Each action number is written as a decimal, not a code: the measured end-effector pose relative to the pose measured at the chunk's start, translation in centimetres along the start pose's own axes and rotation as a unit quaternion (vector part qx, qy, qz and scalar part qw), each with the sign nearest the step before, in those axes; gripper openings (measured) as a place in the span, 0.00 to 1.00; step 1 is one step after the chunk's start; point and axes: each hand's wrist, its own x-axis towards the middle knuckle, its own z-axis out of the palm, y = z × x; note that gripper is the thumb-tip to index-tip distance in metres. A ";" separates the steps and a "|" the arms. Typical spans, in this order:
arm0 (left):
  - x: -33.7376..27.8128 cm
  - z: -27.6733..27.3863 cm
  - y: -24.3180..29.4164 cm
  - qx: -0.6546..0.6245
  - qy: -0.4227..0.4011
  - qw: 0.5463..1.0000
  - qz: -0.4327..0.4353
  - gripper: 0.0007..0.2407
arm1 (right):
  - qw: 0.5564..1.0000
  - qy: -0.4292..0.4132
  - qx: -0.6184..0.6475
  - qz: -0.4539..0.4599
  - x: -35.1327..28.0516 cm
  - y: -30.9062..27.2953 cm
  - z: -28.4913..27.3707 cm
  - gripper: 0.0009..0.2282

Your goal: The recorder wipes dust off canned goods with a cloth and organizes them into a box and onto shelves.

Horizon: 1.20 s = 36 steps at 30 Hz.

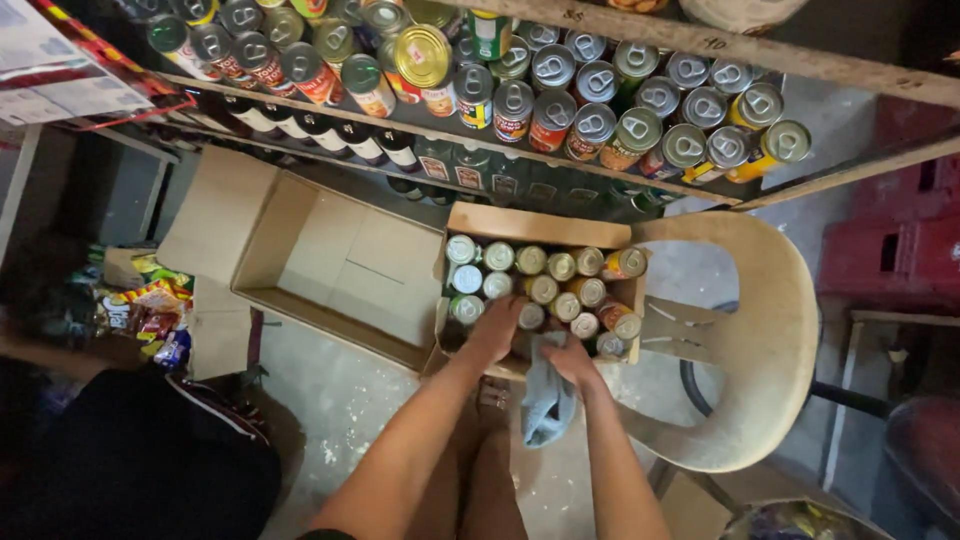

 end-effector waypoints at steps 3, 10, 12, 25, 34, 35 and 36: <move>0.5 0.2 0.1 0.010 -0.049 0.998 -0.026 0.30 | 0.998 -0.032 0.058 0.016 -1.1 -2.8 0.1 0.28; 1.1 1.6 -0.6 0.005 -0.029 0.998 -0.055 0.22 | 0.976 -0.072 0.197 0.057 -1.4 -2.1 0.2 0.23; 1.0 1.1 -0.5 0.003 -0.034 0.997 -0.065 0.21 | 0.971 -0.087 0.221 0.007 -3.2 -4.8 -0.3 0.25; -5.0 -13.5 5.8 -0.220 0.152 0.958 0.108 0.29 | 0.930 -0.045 0.346 -0.115 -15.3 -17.7 -6.2 0.23; -6.9 -18.2 10.3 -0.479 0.193 0.850 0.102 0.28 | 0.945 -0.006 0.179 -0.272 -25.3 -29.0 -9.5 0.20; -7.4 -19.9 11.9 -0.601 0.155 0.777 0.108 0.28 | 0.954 0.042 0.147 -0.257 -26.0 -29.7 -9.6 0.19; -8.0 -21.6 13.5 -0.709 0.110 0.687 0.114 0.28 | 0.959 0.090 0.116 -0.241 -26.7 -30.3 -9.6 0.18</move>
